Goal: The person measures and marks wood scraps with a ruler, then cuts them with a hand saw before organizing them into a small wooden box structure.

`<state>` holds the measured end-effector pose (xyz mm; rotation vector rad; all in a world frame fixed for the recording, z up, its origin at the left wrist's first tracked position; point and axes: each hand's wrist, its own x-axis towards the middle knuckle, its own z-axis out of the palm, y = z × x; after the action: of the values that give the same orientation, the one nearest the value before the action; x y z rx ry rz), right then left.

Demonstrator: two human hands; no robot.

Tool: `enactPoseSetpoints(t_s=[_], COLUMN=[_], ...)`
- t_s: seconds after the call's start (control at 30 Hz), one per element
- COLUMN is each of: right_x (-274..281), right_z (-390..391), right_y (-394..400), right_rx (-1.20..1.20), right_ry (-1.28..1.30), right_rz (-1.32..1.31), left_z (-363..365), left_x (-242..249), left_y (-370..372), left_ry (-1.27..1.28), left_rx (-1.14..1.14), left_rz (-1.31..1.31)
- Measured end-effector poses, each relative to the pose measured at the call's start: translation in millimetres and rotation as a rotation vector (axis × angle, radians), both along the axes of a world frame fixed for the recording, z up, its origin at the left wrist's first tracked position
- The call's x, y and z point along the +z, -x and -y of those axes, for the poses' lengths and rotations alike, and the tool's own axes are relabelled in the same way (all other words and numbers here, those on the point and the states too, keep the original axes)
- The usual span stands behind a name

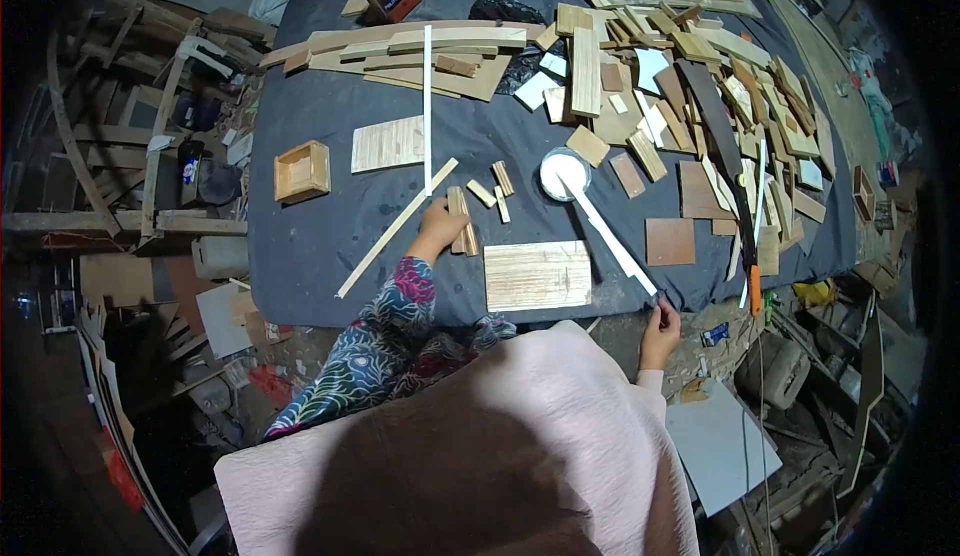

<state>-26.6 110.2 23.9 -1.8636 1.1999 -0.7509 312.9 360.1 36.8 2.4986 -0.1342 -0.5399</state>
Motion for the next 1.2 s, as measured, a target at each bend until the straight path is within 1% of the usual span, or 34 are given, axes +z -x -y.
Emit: enactPoseSetpoints(t_s=[0.07,0.1,0.13,0.17,0.2,0.23,0.27,0.33,0.4,0.43,0.47,0.53,0.57,0.6,0.63,0.7,0.73,0.8,0.87,0.9,0.97,1.0,1.07,1.1,1.17,1.2], right_x=[0,0,0,1,5,9,16,30,19,19,21,37,40,42,42,41,41,41,41,42,38,35,33,34,39,41], right_z=[-3,-4,-4,-6,-10,-14,-20,-32,-40,-43,-47,-62,-67,-72,-77,-88,-91,-93,-90,-86,-77,-73,-69,-68,-71,-72], right_y=[3,5,7,6,4,2,-3,-18,-31,-38,-48,-70,-79,-86,-93,-103,-107,-112,-109,-104,-92,-88,-80,-79,-81,-83], right_rx=[-0.018,-0.016,-0.013,-0.016,0.030,0.076,0.073,0.203,0.263,0.325,0.388,0.351,0.402,0.454,0.489,0.529,0.529,0.605,0.578,0.516,0.433,0.439,0.423,0.420,0.415,0.400], right_ry=[-0.008,-0.016,-0.024,-0.026,0.024,0.073,0.073,0.056,-0.005,0.029,0.064,-0.130,-0.143,-0.156,-0.109,0.009,0.008,-0.072,-0.031,-0.021,0.026,0.026,-0.067,-0.100,-0.070,-0.043], right_rz=[0.002,-0.016,-0.033,-0.033,-0.052,-0.073,-0.078,-0.071,-0.037,-0.029,-0.020,-0.002,-0.065,-0.127,-0.162,-0.207,-0.209,-0.341,-0.322,-0.303,-0.269,-0.275,-0.278,-0.296,-0.288,-0.276], left_z=[-21,-20,-17,-14,-12,-3,5,25,48,54,59,63,63,59,55,44,39,31,26,23,18,18,19,20,28,30], left_x=[-24,6,22,34,43,47,45,33,32,19,20,26,30,34,36,36,35,40,48,44,42,46,56,54,48,45], left_y=[-12,-7,-3,0,4,13,21,42,69,78,87,97,99,99,99,101,102,107,110,108,105,104,103,105,110,109], left_ry=[0.243,0.357,0.355,0.441,0.527,0.589,0.575,0.543,0.553,0.540,0.496,0.317,0.320,0.257,0.194,0.185,0.174,0.179,0.138,0.139,0.207,0.208,0.104,0.104,0.074,0.074], left_rx=[-0.034,0.005,0.002,0.014,0.027,0.036,-0.038,-0.101,-0.079,-0.164,-0.201,-0.281,-0.284,-0.278,-0.272,-0.272,-0.270,-0.302,-0.288,-0.284,-0.382,-0.376,-0.634,-0.625,-0.376,-0.369], left_rz=[-0.161,-0.342,-0.343,-0.501,-0.660,-0.707,-0.718,-0.784,-0.756,-0.668,-0.472,-0.178,-0.183,-0.166,-0.149,-0.117,-0.081,-0.093,-0.023,-0.026,0.129,0.123,0.352,0.349,0.127,0.125])
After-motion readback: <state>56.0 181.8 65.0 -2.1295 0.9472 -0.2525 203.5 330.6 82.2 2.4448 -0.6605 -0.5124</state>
